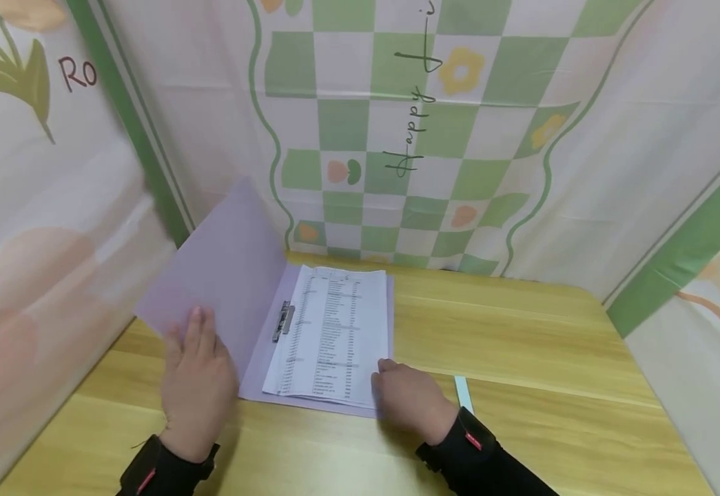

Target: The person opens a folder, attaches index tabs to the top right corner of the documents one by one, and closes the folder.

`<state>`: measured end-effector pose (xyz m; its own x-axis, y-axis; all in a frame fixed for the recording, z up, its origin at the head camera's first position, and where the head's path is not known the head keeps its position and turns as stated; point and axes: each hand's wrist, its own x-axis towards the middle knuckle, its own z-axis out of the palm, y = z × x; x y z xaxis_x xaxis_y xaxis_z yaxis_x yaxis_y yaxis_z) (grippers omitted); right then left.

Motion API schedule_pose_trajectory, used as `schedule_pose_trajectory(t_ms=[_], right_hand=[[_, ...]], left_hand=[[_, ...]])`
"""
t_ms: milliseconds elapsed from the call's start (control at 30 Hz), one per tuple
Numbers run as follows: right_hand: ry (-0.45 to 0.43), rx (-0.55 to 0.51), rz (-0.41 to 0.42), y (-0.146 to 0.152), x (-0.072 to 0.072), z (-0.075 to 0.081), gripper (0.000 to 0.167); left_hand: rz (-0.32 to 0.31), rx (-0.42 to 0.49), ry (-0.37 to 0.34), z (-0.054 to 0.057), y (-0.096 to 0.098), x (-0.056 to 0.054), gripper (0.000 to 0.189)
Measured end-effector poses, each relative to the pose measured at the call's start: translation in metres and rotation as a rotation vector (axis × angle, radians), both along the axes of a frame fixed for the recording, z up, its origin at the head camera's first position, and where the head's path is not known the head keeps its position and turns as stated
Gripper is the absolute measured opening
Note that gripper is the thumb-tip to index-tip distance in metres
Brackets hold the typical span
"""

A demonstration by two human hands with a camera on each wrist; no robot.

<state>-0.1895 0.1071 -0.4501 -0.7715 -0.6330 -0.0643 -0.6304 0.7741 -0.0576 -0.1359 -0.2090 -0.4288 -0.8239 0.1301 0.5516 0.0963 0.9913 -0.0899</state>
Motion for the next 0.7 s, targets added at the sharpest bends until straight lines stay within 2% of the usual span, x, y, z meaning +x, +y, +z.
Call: schedule_pose_trajectory(t_ms=[100, 200, 300, 400, 567, 700], right_hand=[[-0.005, 0.009, -0.007, 0.0, 0.0, 0.0, 0.014], [-0.014, 0.011, -0.001, 0.0, 0.0, 0.001, 0.013], [-0.01, 0.009, 0.004, 0.001, -0.001, 0.002, 0.011], [-0.003, 0.009, 0.003, 0.002, -0.002, 0.003, 0.011], [-0.008, -0.004, -0.009, 0.003, -0.004, 0.004, 0.009], [-0.021, -0.022, -0.006, 0.001, 0.004, 0.0, 0.005]], left_hand=[[0.002, -0.072, -0.207, -0.002, 0.01, -0.001, 0.024], [-0.043, -0.093, -0.326, -0.006, 0.017, -0.004, 0.034], [-0.092, -0.099, -0.335, -0.011, 0.023, -0.008, 0.04], [-0.116, -0.101, -0.292, -0.015, 0.026, -0.012, 0.034], [-0.061, -0.053, -0.271, -0.015, 0.03, -0.016, 0.032], [-0.014, -0.005, -0.325, -0.018, 0.026, -0.011, 0.031]])
